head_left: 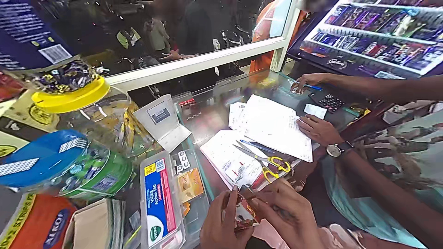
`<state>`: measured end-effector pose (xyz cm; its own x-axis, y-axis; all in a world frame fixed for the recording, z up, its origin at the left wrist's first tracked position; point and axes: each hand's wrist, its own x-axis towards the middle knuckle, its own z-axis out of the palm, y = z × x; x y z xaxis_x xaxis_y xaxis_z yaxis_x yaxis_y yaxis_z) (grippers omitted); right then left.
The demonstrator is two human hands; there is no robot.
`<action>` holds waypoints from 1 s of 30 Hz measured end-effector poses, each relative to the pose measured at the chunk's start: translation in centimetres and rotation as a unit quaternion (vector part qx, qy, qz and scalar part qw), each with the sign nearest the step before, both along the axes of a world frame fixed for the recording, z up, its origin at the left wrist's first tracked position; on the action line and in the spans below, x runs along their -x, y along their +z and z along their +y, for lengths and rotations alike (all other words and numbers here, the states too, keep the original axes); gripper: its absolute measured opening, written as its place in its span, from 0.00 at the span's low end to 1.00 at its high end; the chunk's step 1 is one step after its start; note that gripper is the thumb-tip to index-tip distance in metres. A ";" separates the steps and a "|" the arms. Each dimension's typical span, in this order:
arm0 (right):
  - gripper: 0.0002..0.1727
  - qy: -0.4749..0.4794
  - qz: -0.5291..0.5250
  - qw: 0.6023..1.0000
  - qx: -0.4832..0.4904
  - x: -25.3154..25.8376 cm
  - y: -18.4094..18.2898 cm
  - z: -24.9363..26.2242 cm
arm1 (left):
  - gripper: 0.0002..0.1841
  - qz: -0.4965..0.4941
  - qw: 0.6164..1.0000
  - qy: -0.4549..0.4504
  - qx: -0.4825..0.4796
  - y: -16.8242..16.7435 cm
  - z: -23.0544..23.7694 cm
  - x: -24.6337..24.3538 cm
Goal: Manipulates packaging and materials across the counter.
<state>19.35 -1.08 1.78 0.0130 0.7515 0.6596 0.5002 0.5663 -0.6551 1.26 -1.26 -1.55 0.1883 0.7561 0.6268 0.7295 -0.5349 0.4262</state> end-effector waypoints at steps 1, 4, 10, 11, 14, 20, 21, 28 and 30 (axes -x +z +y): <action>0.04 -0.003 0.002 1.000 -0.005 0.1 0.0 0.0 | 0.44 0.000 1.000 0.003 -0.001 0.0 0.0 0.1; 0.06 -0.048 -0.039 0.998 -0.028 0.9 0.0 -0.4 | 0.43 -0.008 1.000 -0.002 0.002 0.2 0.0 0.3; 0.07 -0.079 -0.131 0.983 -0.098 1.2 -1.1 -1.3 | 0.42 -0.016 1.000 -0.005 -0.008 0.4 0.0 0.5; 0.07 -0.079 -0.145 0.981 -0.102 1.4 -1.1 -1.4 | 0.41 -0.016 1.000 -0.004 -0.012 0.3 0.0 0.6; 0.11 -0.078 -0.186 0.974 -0.100 1.6 -1.0 -1.6 | 0.38 -0.016 1.000 -0.001 -0.022 0.3 0.2 0.5; 0.20 -0.085 -0.270 0.957 -0.063 1.8 -1.0 -1.6 | 0.35 0.010 1.000 -0.003 0.000 0.5 0.5 0.5; 0.20 -0.063 -0.249 0.965 -0.057 1.7 -0.9 -1.5 | 0.36 0.010 1.000 -0.007 0.002 0.6 0.5 0.5; 0.12 0.040 -0.003 0.999 0.021 0.2 -1.0 -0.4 | 0.42 -0.018 0.999 0.007 -0.030 0.3 0.7 0.0; 0.13 0.051 0.030 0.997 0.054 -0.1 -1.0 -0.2 | 0.43 -0.015 0.999 0.010 -0.042 -0.1 0.9 0.1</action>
